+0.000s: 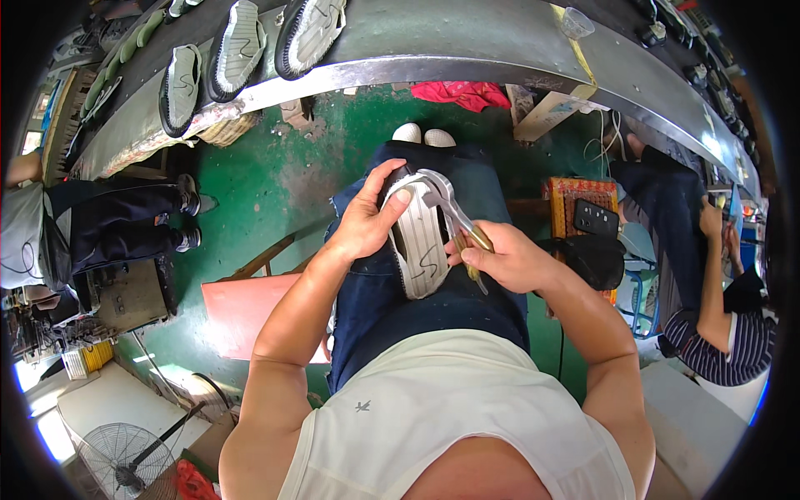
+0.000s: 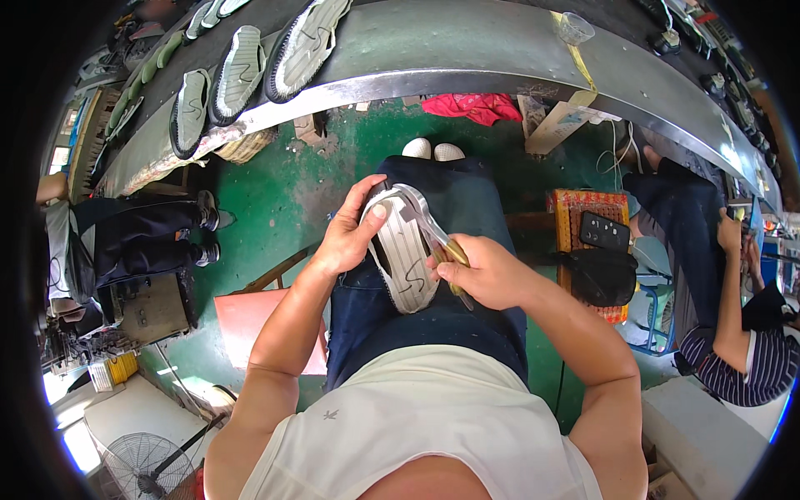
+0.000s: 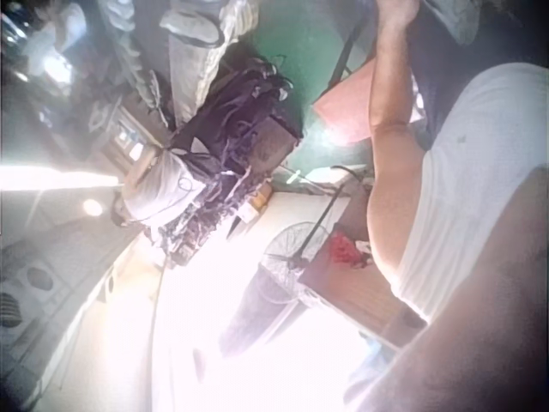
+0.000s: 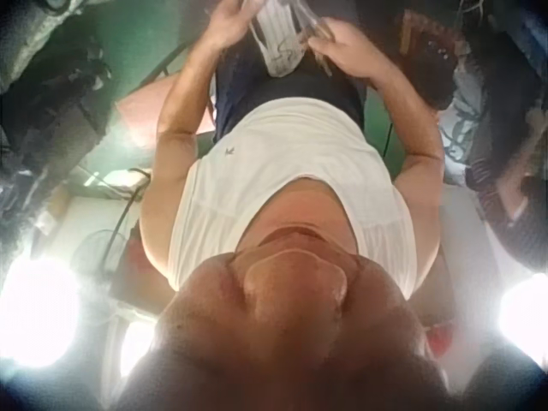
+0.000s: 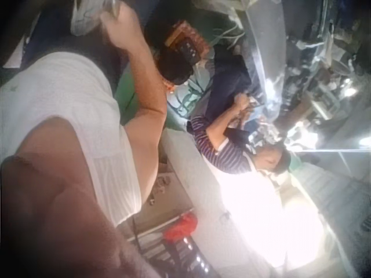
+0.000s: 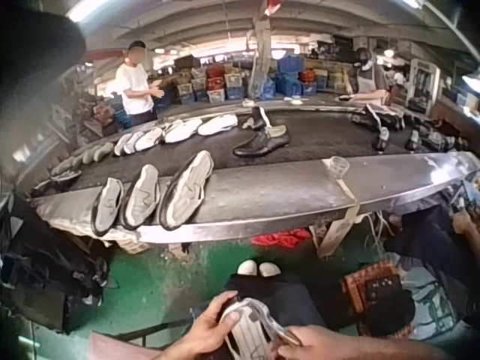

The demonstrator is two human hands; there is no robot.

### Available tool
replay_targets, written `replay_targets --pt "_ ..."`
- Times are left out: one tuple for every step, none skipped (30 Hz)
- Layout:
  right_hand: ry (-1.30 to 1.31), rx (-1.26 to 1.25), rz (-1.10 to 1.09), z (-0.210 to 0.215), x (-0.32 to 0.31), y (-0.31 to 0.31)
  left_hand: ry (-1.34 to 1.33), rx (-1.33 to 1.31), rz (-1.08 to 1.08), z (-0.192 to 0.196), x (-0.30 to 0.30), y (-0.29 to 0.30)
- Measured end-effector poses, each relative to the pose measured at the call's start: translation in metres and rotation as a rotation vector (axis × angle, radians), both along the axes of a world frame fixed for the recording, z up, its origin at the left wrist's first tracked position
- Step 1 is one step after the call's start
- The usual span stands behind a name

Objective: Trimming or pulling excess material from shoe soles using pliers and placing them on a conveyor belt.

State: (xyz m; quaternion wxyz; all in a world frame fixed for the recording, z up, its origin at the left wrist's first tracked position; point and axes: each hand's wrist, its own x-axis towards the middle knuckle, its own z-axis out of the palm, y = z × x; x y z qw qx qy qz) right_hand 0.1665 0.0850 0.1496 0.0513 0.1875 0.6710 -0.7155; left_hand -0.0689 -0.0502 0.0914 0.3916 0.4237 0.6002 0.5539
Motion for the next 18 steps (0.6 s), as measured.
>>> replay_targets --pt "-0.049 -0.059 -0.007 0.003 -0.002 0.002 0.013 -0.027 -0.006 -0.002 -0.003 0.001" --pt "-0.053 -0.056 -0.004 0.006 -0.006 0.004 0.026 -0.053 -0.011 -0.003 -0.004 0.001" --pt "-0.116 -0.079 0.006 0.008 -0.011 0.008 -0.018 -0.055 0.009 -0.002 -0.005 0.001" --pt "-0.180 -0.102 0.018 0.009 -0.014 0.009 -0.019 -0.053 0.013 -0.004 -0.006 0.001" --pt "-0.221 0.073 0.040 0.003 -0.016 0.008 -0.060 -0.025 0.015 -0.009 -0.007 0.000" --pt "-0.220 0.076 0.044 -0.007 -0.017 0.007 -0.099 0.004 0.015 -0.013 -0.009 0.000" --pt "-0.105 0.322 0.029 -0.018 -0.017 0.006 -0.100 0.006 0.018 -0.020 -0.011 -0.001" --pt "0.014 0.567 0.015 -0.030 -0.017 0.003 -0.110 0.019 0.026 -0.027 -0.012 -0.001" --pt "0.079 0.657 -0.058 -0.044 -0.017 -0.001 -0.121 0.033 0.030 -0.031 -0.014 0.001" --pt "0.080 0.656 -0.052 -0.052 -0.018 -0.005 -0.121 0.032 0.036 -0.032 -0.014 0.001" --pt "0.088 0.728 -0.070 -0.059 -0.018 -0.008 -0.102 0.030 0.050 -0.033 -0.014 0.001" --pt "0.097 0.799 -0.085 -0.056 -0.022 -0.011 -0.083 0.026 0.067 -0.032 -0.014 0.000" --pt "0.114 0.846 -0.025 -0.050 -0.021 -0.009 -0.130 0.013 0.071 -0.031 -0.015 -0.002" --pt "0.113 0.844 -0.022 -0.042 -0.019 -0.009 -0.132 0.011 0.074 -0.029 -0.014 -0.004" --pt "-0.028 0.876 0.047 -0.028 -0.019 -0.012 -0.184 0.008 0.081 -0.023 -0.013 -0.008" --pt "-0.171 0.907 0.116 -0.019 -0.020 -0.013 -0.238 0.007 0.086 -0.019 -0.012 -0.008" --pt "-0.176 0.904 0.115 -0.017 -0.022 -0.014 -0.242 0.004 0.083 -0.020 -0.012 -0.008" --pt "-0.192 0.940 0.132 -0.015 -0.024 -0.012 -0.268 -0.043 0.144 -0.021 -0.010 -0.004"
